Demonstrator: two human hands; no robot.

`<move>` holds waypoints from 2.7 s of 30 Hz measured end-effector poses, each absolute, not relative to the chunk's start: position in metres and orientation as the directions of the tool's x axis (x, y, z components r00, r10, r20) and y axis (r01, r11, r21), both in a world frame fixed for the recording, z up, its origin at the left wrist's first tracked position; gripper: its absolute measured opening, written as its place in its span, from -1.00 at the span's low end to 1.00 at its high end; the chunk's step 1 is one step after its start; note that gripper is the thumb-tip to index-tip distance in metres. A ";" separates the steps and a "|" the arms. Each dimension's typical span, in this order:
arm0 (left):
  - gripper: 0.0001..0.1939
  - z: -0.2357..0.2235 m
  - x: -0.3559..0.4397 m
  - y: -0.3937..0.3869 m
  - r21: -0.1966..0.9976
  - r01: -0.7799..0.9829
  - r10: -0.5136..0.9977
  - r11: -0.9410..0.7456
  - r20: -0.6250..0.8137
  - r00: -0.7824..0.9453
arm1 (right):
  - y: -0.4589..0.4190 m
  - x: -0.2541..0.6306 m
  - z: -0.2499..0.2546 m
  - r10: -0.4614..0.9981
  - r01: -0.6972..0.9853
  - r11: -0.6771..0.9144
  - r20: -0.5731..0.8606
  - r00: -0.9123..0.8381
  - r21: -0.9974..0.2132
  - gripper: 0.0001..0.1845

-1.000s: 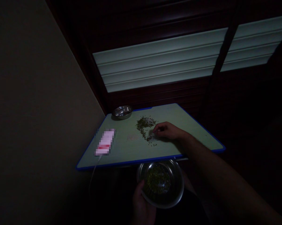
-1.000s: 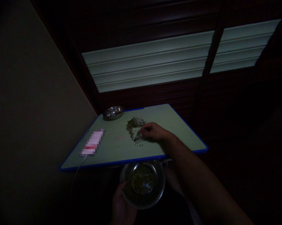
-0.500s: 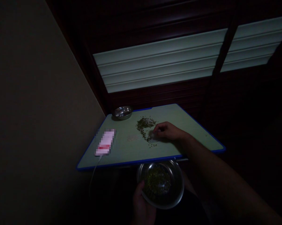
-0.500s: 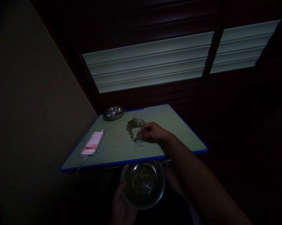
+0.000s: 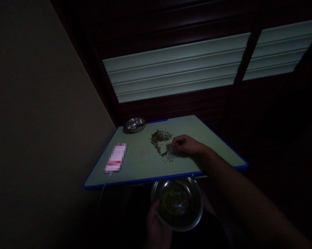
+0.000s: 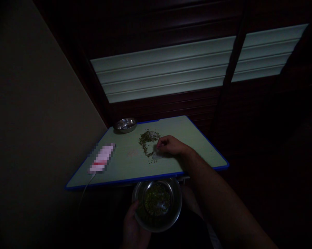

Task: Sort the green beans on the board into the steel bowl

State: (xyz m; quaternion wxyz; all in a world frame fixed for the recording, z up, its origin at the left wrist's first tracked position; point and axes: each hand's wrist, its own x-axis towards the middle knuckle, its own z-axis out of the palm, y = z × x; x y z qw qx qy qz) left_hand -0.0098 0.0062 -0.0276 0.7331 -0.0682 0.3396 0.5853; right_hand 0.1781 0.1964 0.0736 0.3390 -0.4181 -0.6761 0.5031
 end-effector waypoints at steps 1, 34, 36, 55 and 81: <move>-0.72 -0.027 -0.010 0.006 0.293 -0.906 0.809 0.306 -0.582 0.085 | 0.196 0.178 0.073 0.905 0.225 0.145 0.037 -0.423 -0.964 -0.77; -0.73 -0.017 -0.004 0.007 0.330 -0.907 0.823 0.260 -0.567 0.029 | 0.175 0.161 0.074 0.834 0.357 0.162 -0.066 -0.547 -0.920 -0.74; -0.72 -0.016 -0.003 0.007 0.316 -0.912 0.818 0.263 -0.573 0.037 | 0.168 0.162 0.075 0.828 0.377 0.166 -0.079 -0.555 -0.911 -0.75; -0.78 -0.018 0.000 0.009 0.358 -0.904 0.841 0.233 -0.541 0.002 | 0.144 0.163 0.079 0.796 0.323 0.248 0.002 -0.606 -0.913 -0.82; -0.79 -0.020 -0.001 0.007 0.346 -0.900 0.827 0.264 -0.562 0.027 | 0.198 0.164 0.075 0.943 0.455 0.284 0.161 -0.290 -0.844 -0.80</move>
